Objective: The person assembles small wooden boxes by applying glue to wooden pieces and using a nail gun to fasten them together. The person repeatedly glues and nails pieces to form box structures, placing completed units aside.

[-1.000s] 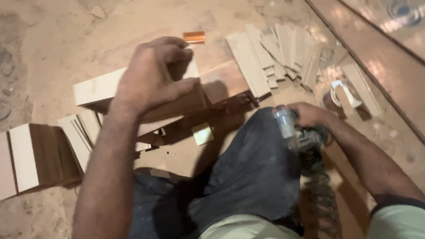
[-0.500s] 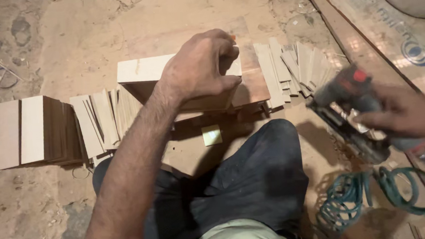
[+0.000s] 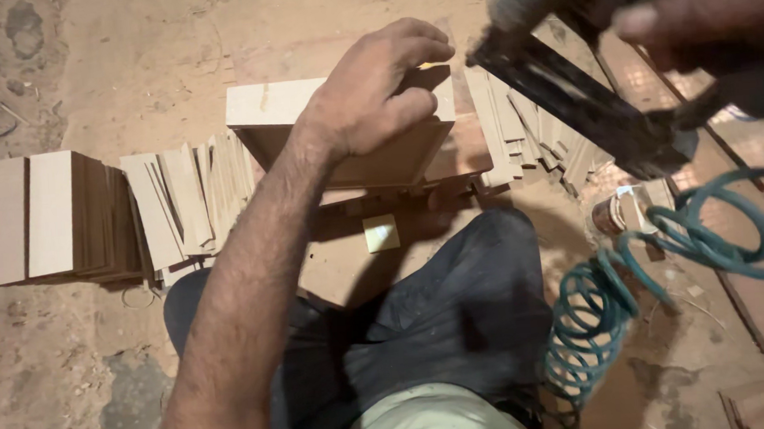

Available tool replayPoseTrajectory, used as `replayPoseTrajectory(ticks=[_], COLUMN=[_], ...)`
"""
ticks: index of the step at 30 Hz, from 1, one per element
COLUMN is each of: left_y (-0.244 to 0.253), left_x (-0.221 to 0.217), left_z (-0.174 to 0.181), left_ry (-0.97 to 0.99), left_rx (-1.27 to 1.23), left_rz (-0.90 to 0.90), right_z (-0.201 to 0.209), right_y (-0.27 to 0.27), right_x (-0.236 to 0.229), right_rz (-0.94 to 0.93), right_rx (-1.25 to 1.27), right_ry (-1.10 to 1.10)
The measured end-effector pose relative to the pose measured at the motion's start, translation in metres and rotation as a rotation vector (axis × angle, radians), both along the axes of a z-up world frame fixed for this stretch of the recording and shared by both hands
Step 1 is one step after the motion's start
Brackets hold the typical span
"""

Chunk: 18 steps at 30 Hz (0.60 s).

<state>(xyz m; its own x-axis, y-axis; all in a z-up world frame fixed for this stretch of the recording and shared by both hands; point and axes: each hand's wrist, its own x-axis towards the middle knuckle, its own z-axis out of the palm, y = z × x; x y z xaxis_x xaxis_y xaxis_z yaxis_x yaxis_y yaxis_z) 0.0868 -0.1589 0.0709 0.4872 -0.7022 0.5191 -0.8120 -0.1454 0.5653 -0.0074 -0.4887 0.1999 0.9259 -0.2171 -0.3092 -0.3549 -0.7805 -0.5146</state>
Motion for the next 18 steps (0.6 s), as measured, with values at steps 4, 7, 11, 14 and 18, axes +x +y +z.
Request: replayPoseTrajectory(ticks=[4, 7, 11, 14, 18], left_y=[-0.001, -0.001, -0.006, -0.005, -0.005], left_x=[0.000, -0.003, -0.003, -0.004, -0.004], left_z=[0.001, 0.000, 0.001, 0.000, -0.001], left_ry=[0.004, 0.049, 0.011, -0.027, -0.037], left_rx=[-0.045, 0.026, 0.046, 0.056, 0.076], left_rz=[-0.023, 0.018, 0.026, 0.039, 0.056], right_z=[0.015, 0.016, 0.011, 0.012, 0.015], right_y=[0.035, 0.044, 0.037, 0.036, 0.043], right_x=[0.017, 0.023, 0.020, 0.023, 0.027], right_rz=[0.214, 0.119, 0.220, 0.276, 0.242], right_rx=[-0.109, -0.108, -0.173, -0.188, -0.175], right_ry=[0.115, 0.103, 0.043, 0.102, 0.125])
